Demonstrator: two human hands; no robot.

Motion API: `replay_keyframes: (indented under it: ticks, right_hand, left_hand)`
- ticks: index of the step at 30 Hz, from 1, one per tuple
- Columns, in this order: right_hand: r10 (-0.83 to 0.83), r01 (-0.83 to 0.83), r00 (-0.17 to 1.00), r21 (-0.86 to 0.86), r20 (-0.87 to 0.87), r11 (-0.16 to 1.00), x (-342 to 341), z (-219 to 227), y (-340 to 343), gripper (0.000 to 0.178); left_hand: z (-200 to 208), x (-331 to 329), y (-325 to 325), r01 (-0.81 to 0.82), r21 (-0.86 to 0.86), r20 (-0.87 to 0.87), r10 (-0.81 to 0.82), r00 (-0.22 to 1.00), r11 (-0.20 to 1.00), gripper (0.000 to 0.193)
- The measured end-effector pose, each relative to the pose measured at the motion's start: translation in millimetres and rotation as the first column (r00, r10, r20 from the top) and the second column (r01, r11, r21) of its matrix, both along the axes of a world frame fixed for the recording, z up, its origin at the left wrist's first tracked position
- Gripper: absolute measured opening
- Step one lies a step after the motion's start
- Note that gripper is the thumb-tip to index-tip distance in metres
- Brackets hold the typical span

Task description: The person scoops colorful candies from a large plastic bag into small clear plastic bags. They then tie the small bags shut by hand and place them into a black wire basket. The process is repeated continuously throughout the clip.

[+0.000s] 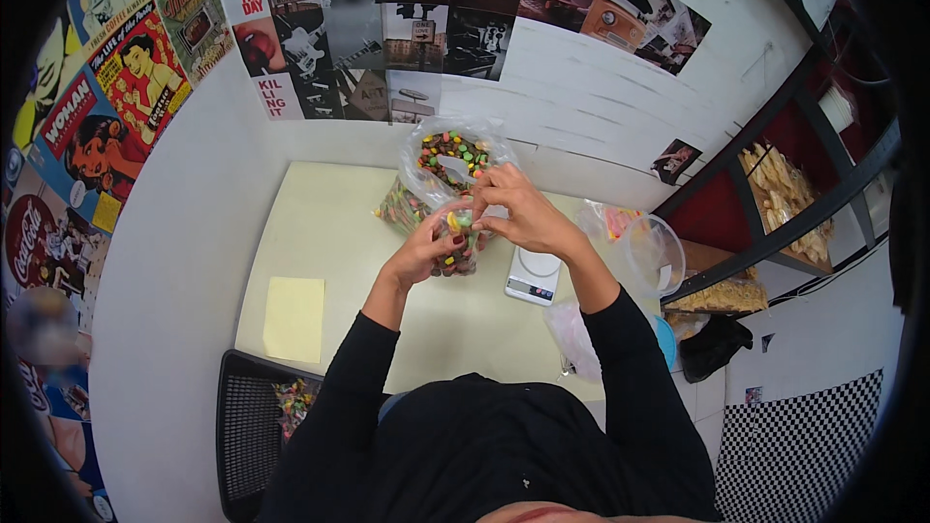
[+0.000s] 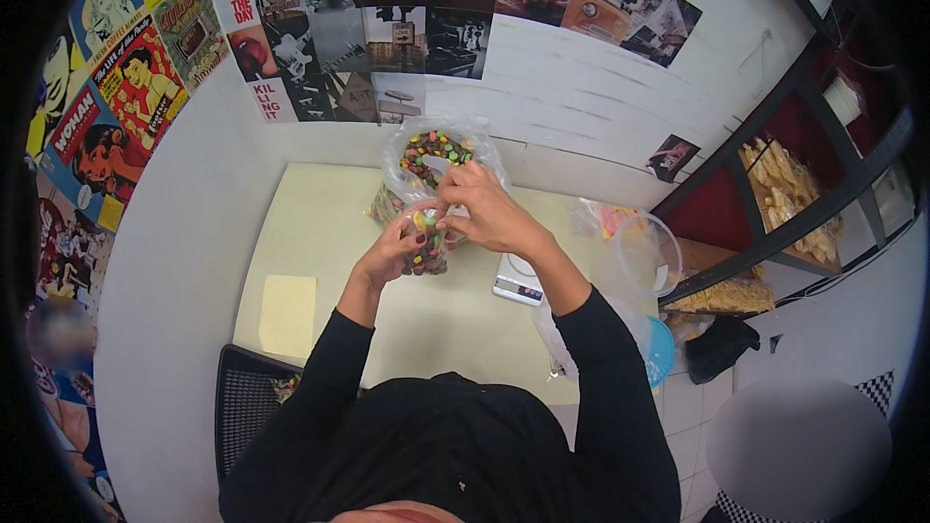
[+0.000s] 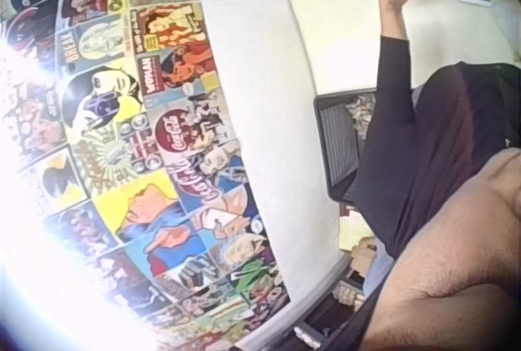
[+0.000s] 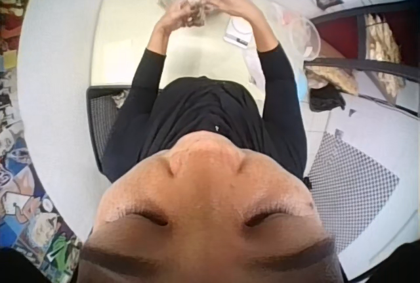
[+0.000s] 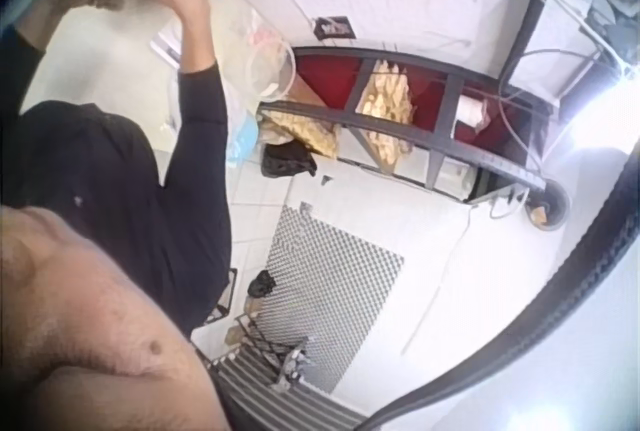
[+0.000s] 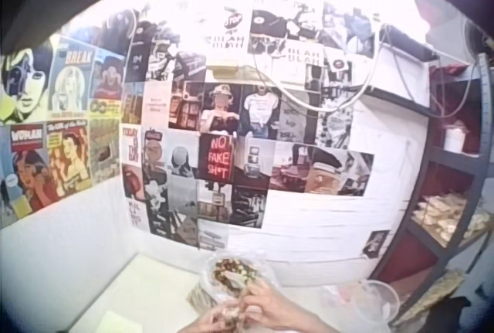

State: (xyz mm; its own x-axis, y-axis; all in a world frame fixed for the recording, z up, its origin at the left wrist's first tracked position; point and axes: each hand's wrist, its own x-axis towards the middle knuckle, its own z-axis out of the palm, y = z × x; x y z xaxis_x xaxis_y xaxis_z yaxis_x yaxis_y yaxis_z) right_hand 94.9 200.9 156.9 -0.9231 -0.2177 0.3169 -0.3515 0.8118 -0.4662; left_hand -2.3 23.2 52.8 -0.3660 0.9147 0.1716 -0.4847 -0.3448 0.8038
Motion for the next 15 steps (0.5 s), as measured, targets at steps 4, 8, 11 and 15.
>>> replay_keyframes:
  ticks: [4,8,11,15]
  right_hand:
    - [-0.036,0.034,0.999,0.052,0.026,0.998,17.4,-2.2,2.9,0.015]
    - [-0.011,0.010,0.994,0.010,0.107,1.000,30.9,-8.4,3.5,0.015]
    - [-0.052,0.058,0.986,-0.035,0.156,0.998,37.5,-3.5,-0.5,0.019]
    - [0.030,-0.030,0.988,-0.005,0.151,1.000,43.9,-0.7,-6.6,0.027]
  left_hand:
    - [-10.7,9.8,-2.6,-0.025,-0.094,-0.106,0.015,0.994,0.995,0.054]
    - [-10.7,22.1,-5.7,0.034,-0.116,-0.117,-0.048,0.992,0.993,0.051]
    - [-15.9,25.9,-8.0,0.040,-0.112,-0.129,-0.054,0.990,0.993,0.052]
    - [-14.2,37.8,-7.6,-0.010,-0.112,-0.160,-0.008,0.987,0.994,0.041]
